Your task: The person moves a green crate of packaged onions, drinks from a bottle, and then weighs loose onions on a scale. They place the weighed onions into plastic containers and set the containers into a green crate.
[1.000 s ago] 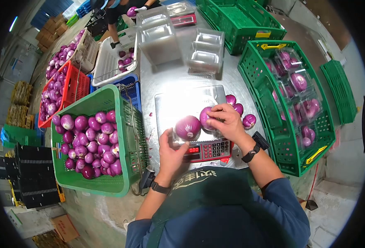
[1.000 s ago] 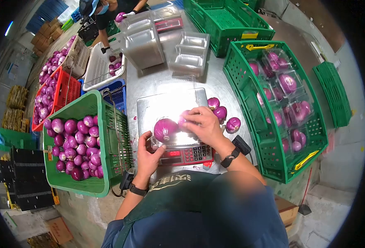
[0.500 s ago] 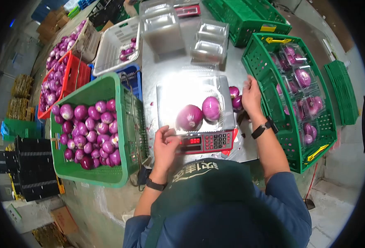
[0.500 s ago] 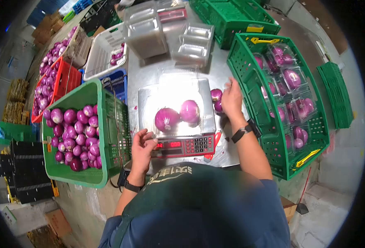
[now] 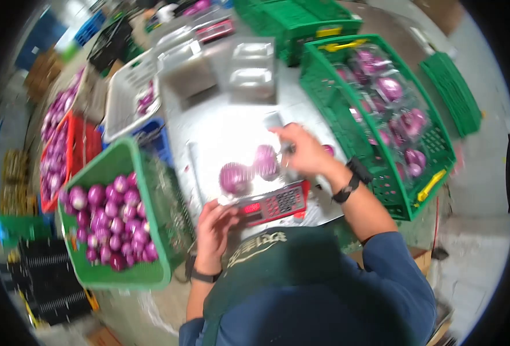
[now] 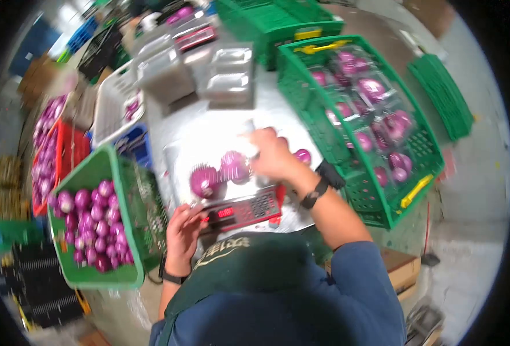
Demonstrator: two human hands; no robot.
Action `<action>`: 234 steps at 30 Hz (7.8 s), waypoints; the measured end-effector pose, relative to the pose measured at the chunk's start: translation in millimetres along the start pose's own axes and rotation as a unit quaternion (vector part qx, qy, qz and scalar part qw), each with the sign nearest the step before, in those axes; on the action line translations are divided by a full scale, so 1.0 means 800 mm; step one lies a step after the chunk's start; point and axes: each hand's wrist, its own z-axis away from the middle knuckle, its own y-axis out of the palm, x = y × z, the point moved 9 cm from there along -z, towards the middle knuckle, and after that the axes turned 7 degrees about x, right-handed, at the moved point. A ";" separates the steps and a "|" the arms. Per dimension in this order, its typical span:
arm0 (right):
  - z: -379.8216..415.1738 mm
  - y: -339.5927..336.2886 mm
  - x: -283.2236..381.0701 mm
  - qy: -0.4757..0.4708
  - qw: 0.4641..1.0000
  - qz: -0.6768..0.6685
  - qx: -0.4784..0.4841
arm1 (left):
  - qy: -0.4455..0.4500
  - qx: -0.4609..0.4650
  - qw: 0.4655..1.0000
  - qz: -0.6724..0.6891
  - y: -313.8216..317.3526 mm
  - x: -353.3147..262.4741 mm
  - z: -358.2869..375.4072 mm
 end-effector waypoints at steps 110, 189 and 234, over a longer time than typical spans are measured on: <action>-0.166 0.072 0.027 -0.040 0.986 0.147 0.073 | 0.030 -0.268 0.751 -0.602 -0.409 -0.320 -0.044; 0.003 0.069 0.076 0.066 0.965 -0.241 -0.081 | 0.052 0.063 0.995 -0.064 -0.192 -0.331 0.070; 0.025 0.030 0.061 -0.070 0.992 0.064 -0.088 | 0.248 -0.065 0.612 -0.748 0.133 -0.091 -0.084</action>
